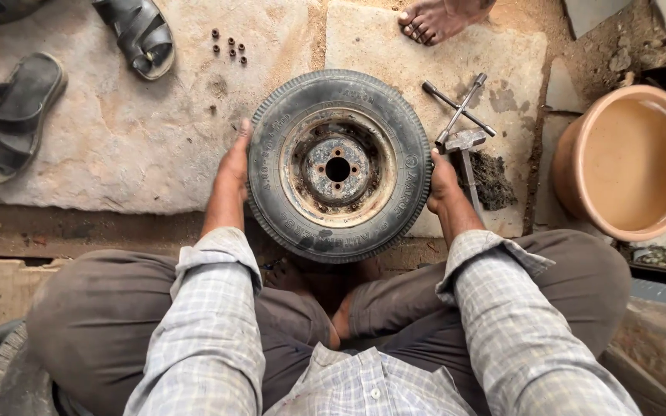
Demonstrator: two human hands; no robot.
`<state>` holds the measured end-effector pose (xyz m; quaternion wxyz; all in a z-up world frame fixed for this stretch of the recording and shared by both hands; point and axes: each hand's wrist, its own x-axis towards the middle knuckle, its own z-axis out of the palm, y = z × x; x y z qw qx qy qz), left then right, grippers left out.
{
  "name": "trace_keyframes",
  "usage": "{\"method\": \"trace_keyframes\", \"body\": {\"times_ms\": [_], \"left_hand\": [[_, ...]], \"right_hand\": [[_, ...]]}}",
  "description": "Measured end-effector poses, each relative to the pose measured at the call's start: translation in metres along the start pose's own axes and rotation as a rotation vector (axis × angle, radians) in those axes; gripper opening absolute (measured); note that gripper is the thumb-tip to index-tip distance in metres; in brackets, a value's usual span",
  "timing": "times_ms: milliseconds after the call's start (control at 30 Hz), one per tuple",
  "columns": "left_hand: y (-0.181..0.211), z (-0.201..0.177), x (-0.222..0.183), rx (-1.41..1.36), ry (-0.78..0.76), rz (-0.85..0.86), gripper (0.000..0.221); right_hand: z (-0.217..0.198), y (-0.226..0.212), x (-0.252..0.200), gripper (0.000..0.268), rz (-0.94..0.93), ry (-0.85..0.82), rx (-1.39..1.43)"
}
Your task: Disassembling a small wheel and tire to repair or replace components using manual tools.
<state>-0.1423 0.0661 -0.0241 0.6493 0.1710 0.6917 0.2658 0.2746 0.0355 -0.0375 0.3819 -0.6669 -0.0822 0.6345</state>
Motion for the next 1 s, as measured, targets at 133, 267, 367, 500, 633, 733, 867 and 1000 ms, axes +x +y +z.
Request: {"method": "trace_keyframes", "body": {"times_ms": [133,267,367,500,633,733,867,1000], "left_hand": [[-0.004,-0.012,-0.001,-0.073,-0.06,0.056,0.123],[0.032,-0.021,-0.06,-0.062,-0.062,0.112,0.12],[0.059,-0.031,-0.081,-0.22,-0.253,0.404,0.119],[0.089,-0.045,-0.108,-0.564,-0.108,0.733,0.097],[0.076,-0.046,-0.094,-0.632,-0.37,1.027,0.074],[0.021,-0.041,-0.036,-0.216,0.071,0.9,0.064],[-0.025,-0.02,0.015,0.427,0.462,0.961,0.088],[0.016,0.006,-0.055,0.38,0.231,0.563,0.08]], "right_hand": [[0.004,-0.013,0.011,0.052,0.029,-0.088,0.078],[0.009,-0.033,0.01,0.043,-0.169,-0.174,0.176],[0.05,-0.076,-0.081,0.046,-0.493,-0.318,0.171],[0.08,-0.129,-0.159,0.056,-0.815,-0.38,0.178],[0.065,-0.127,-0.149,0.073,-0.841,-0.373,0.002],[0.033,-0.068,-0.065,0.081,-0.629,-0.1,-0.411],[0.006,-0.009,0.007,0.082,-0.603,0.151,-1.006],[0.013,0.002,-0.019,0.085,-0.538,0.259,-0.848]]}}
